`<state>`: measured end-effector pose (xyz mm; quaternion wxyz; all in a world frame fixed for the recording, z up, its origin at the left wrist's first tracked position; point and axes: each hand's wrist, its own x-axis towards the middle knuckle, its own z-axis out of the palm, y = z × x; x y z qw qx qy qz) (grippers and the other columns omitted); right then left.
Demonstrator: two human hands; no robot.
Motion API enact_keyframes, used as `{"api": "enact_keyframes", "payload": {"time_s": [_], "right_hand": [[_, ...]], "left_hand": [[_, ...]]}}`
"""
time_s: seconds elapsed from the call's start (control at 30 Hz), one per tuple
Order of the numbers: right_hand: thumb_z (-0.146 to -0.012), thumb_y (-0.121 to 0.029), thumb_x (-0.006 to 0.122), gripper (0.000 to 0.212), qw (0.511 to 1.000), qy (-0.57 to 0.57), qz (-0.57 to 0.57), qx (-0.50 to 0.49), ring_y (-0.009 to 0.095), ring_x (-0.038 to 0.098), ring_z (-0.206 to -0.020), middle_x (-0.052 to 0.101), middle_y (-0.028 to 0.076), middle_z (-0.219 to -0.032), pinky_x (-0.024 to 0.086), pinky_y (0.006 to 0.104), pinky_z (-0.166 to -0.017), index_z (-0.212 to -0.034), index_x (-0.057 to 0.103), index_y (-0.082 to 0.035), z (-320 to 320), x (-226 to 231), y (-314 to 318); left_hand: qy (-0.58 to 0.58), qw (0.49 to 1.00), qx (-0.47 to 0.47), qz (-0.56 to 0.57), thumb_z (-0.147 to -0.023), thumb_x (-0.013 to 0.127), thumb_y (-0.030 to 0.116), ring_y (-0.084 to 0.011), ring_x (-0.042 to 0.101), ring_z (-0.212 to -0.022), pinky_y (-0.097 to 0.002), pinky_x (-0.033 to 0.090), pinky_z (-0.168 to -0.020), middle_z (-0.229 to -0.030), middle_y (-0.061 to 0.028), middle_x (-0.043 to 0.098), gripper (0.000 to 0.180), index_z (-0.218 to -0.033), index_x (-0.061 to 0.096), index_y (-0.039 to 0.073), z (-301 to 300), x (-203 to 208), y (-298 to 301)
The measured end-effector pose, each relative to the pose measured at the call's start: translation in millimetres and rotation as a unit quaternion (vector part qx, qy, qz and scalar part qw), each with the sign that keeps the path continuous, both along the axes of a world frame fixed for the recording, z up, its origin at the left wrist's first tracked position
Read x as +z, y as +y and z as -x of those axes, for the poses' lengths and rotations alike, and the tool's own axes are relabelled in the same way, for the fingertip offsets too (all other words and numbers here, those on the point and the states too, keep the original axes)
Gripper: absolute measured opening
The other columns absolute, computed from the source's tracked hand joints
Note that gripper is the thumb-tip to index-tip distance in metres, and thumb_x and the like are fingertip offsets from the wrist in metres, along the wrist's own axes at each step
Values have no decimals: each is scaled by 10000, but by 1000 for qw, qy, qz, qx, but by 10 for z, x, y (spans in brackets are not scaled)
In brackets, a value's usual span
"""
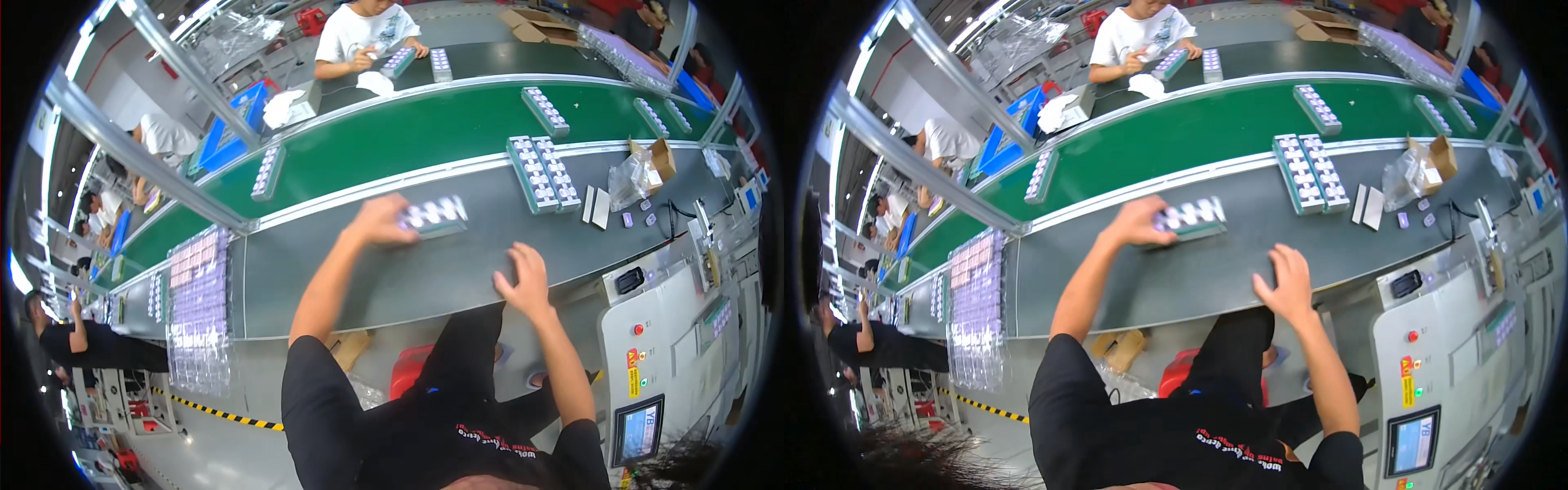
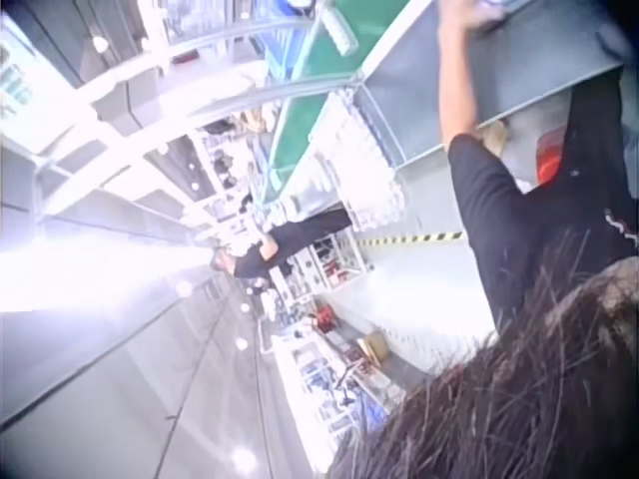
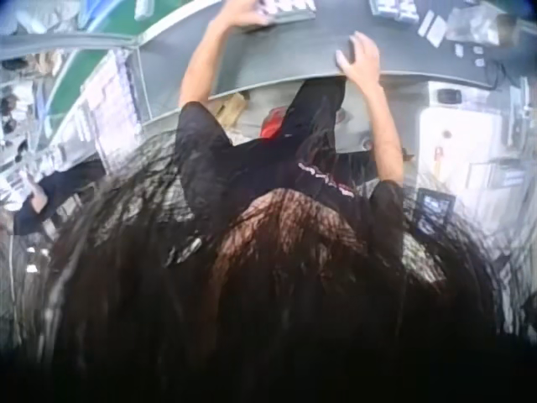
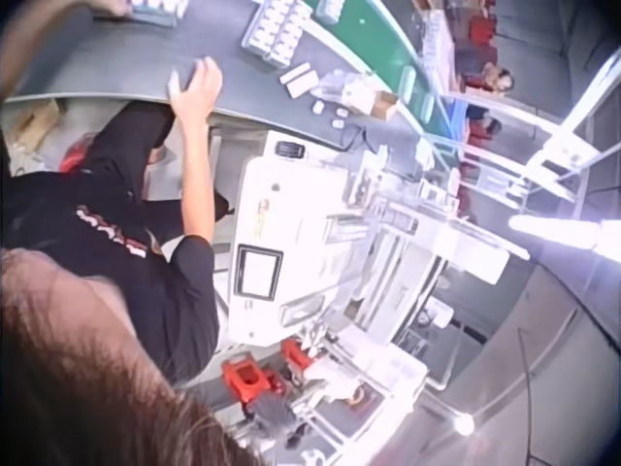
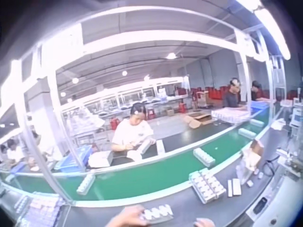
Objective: Placing electronic component trays into a machine and operating the control panel on a factory assembly line.
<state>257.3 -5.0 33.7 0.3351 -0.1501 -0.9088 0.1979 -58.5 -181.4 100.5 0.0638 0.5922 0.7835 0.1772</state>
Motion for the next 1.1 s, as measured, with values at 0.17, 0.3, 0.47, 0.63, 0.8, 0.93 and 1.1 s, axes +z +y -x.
{"api": "enact_keyframes", "payload": {"time_s": [0.17, 0.3, 0.47, 0.63, 0.8, 0.93, 1.1], "right_hand": [[-668, -314, 726, 463, 998, -21, -48, -33, 346, 511, -1118, 544, 150, -1152, 392, 479, -988, -1023, 604, -43, 42, 150, -156], [-670, -328, 722, 458, 996, -57, -37, -55, 336, 508, -1138, 547, 143, -1163, 390, 479, -1005, -1029, 611, -66, -27, 182, -140], [-696, -370, 707, 439, 997, -69, -3, -43, 313, 508, -1152, 552, 122, -1158, 379, 468, -1026, -1020, 615, -88, 64, 229, -233], [-697, -366, 707, 435, 997, -40, -27, -53, 299, 511, -1147, 557, 116, -1140, 385, 452, -1023, -1018, 615, -88, 51, 229, -205], [-709, -360, 703, 424, 997, -22, -42, -65, 302, 520, -1136, 560, 118, -1141, 387, 449, -1025, -1015, 618, -79, 7, 143, -148], [-725, -331, 698, 403, 999, 18, -16, -25, 293, 534, -1137, 575, 112, -1146, 380, 449, -1041, -1021, 620, -69, 153, 120, -250], [-747, -297, 681, 361, 998, 9, -25, -64, 285, 535, -1164, 595, 113, -1170, 381, 448, -1041, -1020, 626, -67, -56, -38, -119]], "left_hand": [[-13, 961, 275, -7, -604, 715, 567, -315, 643, -922, -403, 508, -792, -1013, -173, 665, 683, -1023, 674, 29, 1191, 124, 434], [-6, 882, 471, 25, -618, 714, 605, -312, 648, -1018, -435, 512, -832, -1119, -150, 660, 664, -1024, 681, 81, 1786, -34, 881], [-22, 846, 526, 88, -629, 743, 495, -301, 639, -1042, -417, 499, -883, -1127, -135, 661, 597, -1079, 684, 108, 2265, 7, 706], [152, 941, 293, -76, -765, 683, 463, -313, 543, -1150, -425, 431, -968, -1190, -184, 591, 598, -1188, 599, 48, 1518, -66, 1534], [-230, 949, 48, -211, -851, 623, 501, -348, 456, -1273, -399, 341, -1069, -1333, -257, 501, 729, -1306, 493, -54, -44, -406, 2754], [-320, 891, 158, -282, -879, 591, 491, -357, 441, -1283, -392, 332, -1075, -1345, -273, 478, 725, -1310, 470, -78, -46, -618, 2874], [-66, 892, 225, -386, -801, 673, 360, -290, 516, -1105, -457, 371, -933, -1107, -107, 579, 315, -969, 633, 97, -642, -312, 2517]]}}
